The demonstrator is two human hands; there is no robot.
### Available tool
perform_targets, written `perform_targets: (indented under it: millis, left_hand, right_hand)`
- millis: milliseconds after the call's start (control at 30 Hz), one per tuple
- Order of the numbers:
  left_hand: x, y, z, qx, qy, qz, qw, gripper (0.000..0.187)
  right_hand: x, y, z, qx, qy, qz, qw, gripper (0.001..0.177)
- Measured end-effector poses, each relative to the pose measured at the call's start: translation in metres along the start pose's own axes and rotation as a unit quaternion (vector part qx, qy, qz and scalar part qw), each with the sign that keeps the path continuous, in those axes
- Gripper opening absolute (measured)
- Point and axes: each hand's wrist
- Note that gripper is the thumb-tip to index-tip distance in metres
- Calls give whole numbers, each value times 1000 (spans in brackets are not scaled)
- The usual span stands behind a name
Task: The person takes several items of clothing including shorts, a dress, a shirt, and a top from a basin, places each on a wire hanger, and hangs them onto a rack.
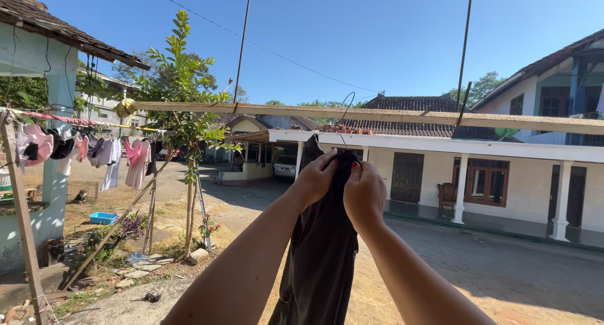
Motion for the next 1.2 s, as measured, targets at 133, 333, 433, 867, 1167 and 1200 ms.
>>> perform_targets:
  millis: [133,333,433,867,1167,1200]
  left_hand:
    - [-4,2,-16,45,-2,30,999,52]
    - [-30,7,-24,58,28,73,995,51]
    - [-40,13,-21,51,25,84,995,51]
    - [-47,32,5,44,66,51,996,50]
    - [-44,40,-1,48,90,53,993,50]
    - [-44,41,1,49,90,51,993,50]
  right_hand:
    - [-11,-38,-38,40,31,14,999,34]
    - [5,-114,-118,47,7,14,999,30]
    - [17,-144,-149,63,38,48,996,26]
    - [8,-143,-135,37,-17,60,997,27]
    - [1,-159,-156,75,13,26,997,24]
    - [5,-163,-163,74,13,25,997,24]
Point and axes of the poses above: each hand's wrist, its own z-axis away from the middle knuckle, its own y-axis out of the back of the hand, x = y × z, and after that the axes turned 8 degrees about -y, right-handed
